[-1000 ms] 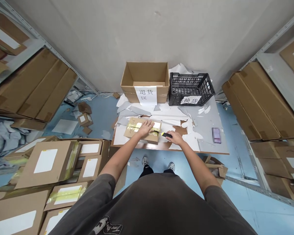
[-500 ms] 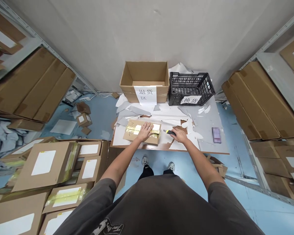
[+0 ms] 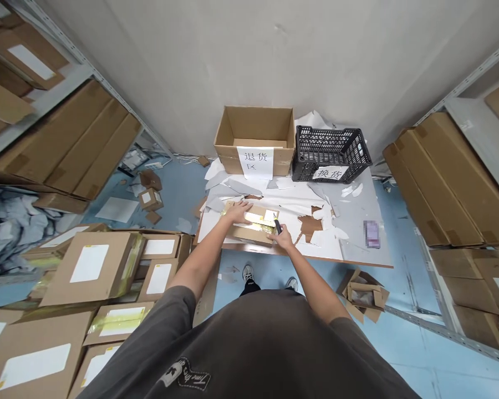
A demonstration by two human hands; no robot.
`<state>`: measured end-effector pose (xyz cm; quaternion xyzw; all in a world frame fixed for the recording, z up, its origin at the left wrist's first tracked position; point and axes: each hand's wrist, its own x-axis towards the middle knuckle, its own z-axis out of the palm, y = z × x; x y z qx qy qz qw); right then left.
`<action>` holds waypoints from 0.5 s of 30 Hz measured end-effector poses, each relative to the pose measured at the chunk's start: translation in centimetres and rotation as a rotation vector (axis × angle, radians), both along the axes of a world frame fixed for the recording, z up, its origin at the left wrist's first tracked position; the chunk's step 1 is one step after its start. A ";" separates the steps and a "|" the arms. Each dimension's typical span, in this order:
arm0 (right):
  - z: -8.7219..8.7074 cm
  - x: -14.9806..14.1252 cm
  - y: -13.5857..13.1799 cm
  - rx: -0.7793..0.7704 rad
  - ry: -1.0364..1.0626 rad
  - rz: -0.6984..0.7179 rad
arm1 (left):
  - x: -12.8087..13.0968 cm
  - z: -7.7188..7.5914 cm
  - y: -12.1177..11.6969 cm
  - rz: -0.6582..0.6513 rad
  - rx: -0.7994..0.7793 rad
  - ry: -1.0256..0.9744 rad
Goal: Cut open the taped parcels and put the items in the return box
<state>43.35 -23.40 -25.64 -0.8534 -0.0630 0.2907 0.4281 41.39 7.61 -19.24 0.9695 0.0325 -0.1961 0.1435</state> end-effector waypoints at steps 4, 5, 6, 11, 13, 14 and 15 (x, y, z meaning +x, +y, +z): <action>0.5 2.6 2.2 -0.183 -0.129 0.038 | -2.2 0.8 1.5 0.107 0.019 -0.036; 0.8 3.8 2.7 -0.223 -0.158 0.055 | -3.1 0.8 1.3 0.178 0.024 -0.047; 1.1 5.2 3.3 -0.266 -0.175 0.071 | -4.0 0.9 0.9 0.268 0.024 -0.051; 3.1 12.2 9.2 -0.465 -0.217 0.149 | -7.8 0.3 -3.3 0.803 -0.021 -0.031; 3.9 14.1 12.2 -0.499 -0.259 0.181 | -8.2 -0.3 -5.3 0.951 -0.036 -0.026; 4.3 14.7 13.4 -0.500 -0.280 0.185 | -8.3 -0.6 -6.0 0.993 -0.052 -0.018; 4.6 15.2 14.2 -0.492 -0.295 0.181 | -8.3 -0.8 -6.5 1.008 -0.074 -0.008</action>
